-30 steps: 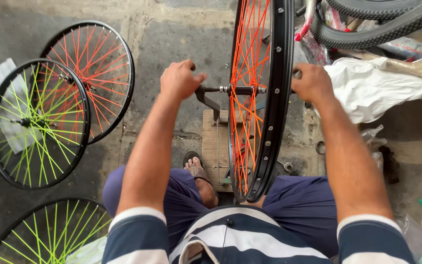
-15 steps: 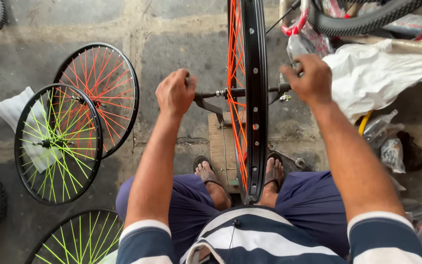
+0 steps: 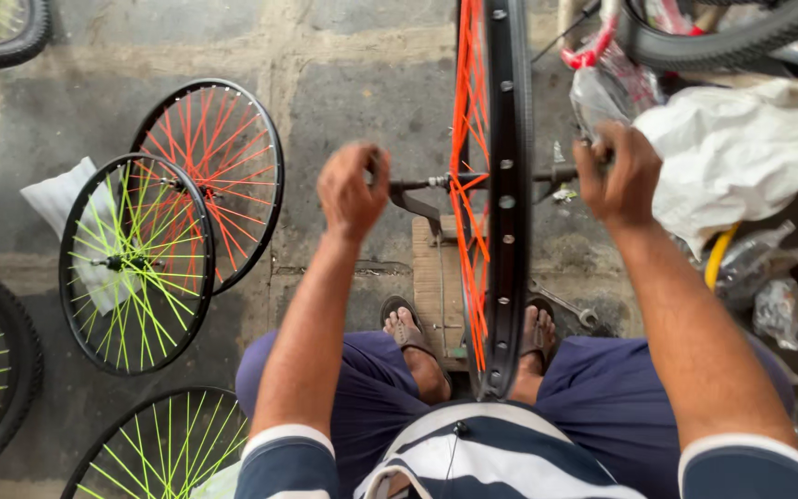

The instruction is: The person sits on the floor in front of a bicycle wheel held in a truing stand. They spin the wheel, use a spoke wrench to turn spoke nipples around the rim, and re-spin the wheel to check alignment, working around the rim section by section.

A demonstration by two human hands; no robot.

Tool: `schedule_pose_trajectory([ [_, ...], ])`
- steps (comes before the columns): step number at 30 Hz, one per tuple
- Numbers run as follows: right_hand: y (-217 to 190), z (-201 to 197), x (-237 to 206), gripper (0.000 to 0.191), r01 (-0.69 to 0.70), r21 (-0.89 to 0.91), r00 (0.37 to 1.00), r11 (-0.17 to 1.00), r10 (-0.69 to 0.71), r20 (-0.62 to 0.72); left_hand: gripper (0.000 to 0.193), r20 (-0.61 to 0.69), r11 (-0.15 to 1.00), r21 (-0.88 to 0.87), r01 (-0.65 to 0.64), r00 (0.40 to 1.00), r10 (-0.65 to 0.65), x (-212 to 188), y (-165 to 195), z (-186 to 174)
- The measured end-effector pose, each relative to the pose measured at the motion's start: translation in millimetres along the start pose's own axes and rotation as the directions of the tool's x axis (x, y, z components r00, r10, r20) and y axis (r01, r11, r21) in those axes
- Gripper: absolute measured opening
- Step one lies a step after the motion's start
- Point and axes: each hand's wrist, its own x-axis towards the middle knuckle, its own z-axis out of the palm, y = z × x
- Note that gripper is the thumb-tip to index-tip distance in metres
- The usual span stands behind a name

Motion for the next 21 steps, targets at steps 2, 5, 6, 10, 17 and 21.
schedule_pose_trajectory([
  [2, 1, 4, -6, 0.041, -0.020, -0.005, 1.000, 1.000, 0.020, 0.007, 0.037, 0.112, 0.985, 0.162, 0.057, 0.991, -0.076, -4, -1, 2],
  [5, 19, 9, 17, 0.041, -0.209, -0.022, 0.943, 0.978, 0.207, 0.260, 0.041, 0.372, 0.945, 0.277, 0.173, 0.888, -0.272, 20, -8, 5],
  [6, 27, 7, 29, 0.039, -0.252, -0.023, 0.889, 0.967, 0.241, 0.389, 0.042, 0.472, 0.927, 0.302, 0.222, 0.810, -0.347, 28, -10, 5],
  [10, 26, 10, 25, 0.033, -0.173, -0.034, 0.924, 0.984, 0.174, 0.340, 0.042, 0.377, 0.932, 0.278, 0.233, 0.866, -0.329, 34, -9, 2],
  [17, 27, 21, 4, 0.039, -0.084, -0.039, 0.969, 0.996, 0.091, 0.229, 0.039, 0.251, 0.944, 0.194, 0.266, 0.917, -0.310, 13, -8, 4],
  [21, 33, 13, 26, 0.049, -0.172, -0.177, 0.882, 0.969, 0.231, 0.411, 0.038, 0.251, 0.961, 0.178, 0.212, 0.934, -0.252, 17, -10, 8],
])
